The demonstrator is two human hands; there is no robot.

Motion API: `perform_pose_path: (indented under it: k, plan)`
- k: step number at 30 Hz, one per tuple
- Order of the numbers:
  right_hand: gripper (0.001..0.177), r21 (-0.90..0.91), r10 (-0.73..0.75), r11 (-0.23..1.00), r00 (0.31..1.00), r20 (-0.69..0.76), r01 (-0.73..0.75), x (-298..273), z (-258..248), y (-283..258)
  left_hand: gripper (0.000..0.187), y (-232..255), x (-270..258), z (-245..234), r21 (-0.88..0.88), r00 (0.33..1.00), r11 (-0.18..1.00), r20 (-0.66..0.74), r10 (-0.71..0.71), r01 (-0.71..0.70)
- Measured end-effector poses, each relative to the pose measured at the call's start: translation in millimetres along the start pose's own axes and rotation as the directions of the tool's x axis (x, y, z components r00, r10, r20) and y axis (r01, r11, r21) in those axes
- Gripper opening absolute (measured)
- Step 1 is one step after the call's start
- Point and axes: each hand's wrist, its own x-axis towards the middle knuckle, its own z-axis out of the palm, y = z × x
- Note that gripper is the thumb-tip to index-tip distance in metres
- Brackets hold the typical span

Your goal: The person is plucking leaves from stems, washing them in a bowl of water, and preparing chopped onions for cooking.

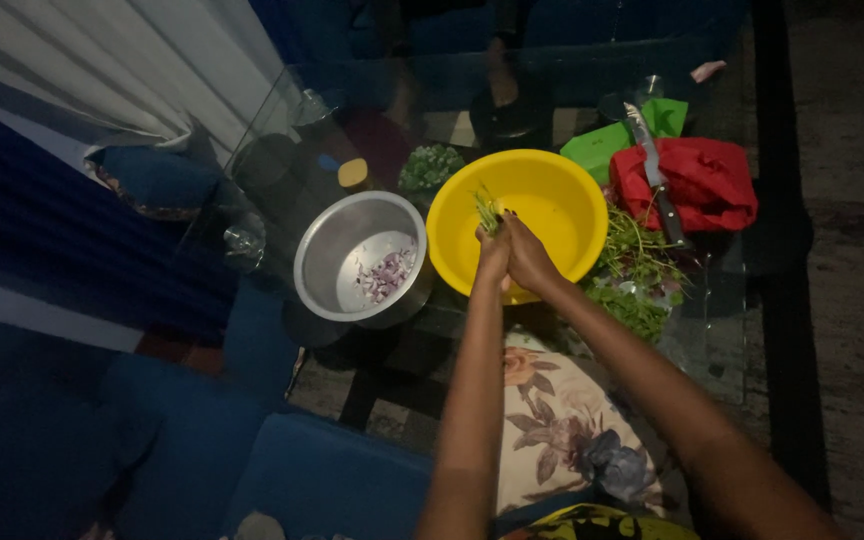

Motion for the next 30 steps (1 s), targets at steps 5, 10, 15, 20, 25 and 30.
perform_pose_path:
  k: [5, 10, 15, 20, 25, 30]
  plan:
    - [0.061, -0.107, 0.037, 0.994, 0.984, 0.176, -0.018, 2.2, 6.8, 11.3, 0.054, -6.9, 8.1, -16.3, -0.047, 0.987, 0.999, 0.158, -0.018, 0.026]
    - [0.062, -0.381, 0.012, 0.923, 0.981, 0.195, 0.065, 6.7, -12.9, -21.4, 0.059, -41.2, 43.8, -31.3, -0.280, 0.978, 0.957, 0.207, -0.012, 0.071]
    - [0.077, -0.531, -0.021, 0.835, 0.974, 0.226, 0.142, 0.3, -12.5, -14.5, 0.060, -54.1, 53.7, -38.1, -0.307, 0.986, 0.937, 0.077, -0.151, 0.167]
    - [0.094, -0.437, 0.111, 0.899, 0.983, 0.148, -0.035, -11.4, -19.1, -15.7, 0.040, -90.3, 96.7, -59.9, -0.559, 0.994, 0.822, 0.072, -0.082, 0.108]
    - [0.099, -0.109, -0.007, 0.994, 0.995, -0.097, -0.003, -26.0, 1.8, 54.2, 0.027, -9.2, 62.0, -44.0, -0.666, 0.994, 0.746, 0.067, 0.090, -0.023]
    - [0.039, 0.055, 0.173, 0.985, 0.958, -0.230, -0.165, -32.2, 23.4, 112.2, 0.032, 25.0, 58.8, -33.1, -0.576, 0.986, 0.800, -0.082, 0.145, -0.166]
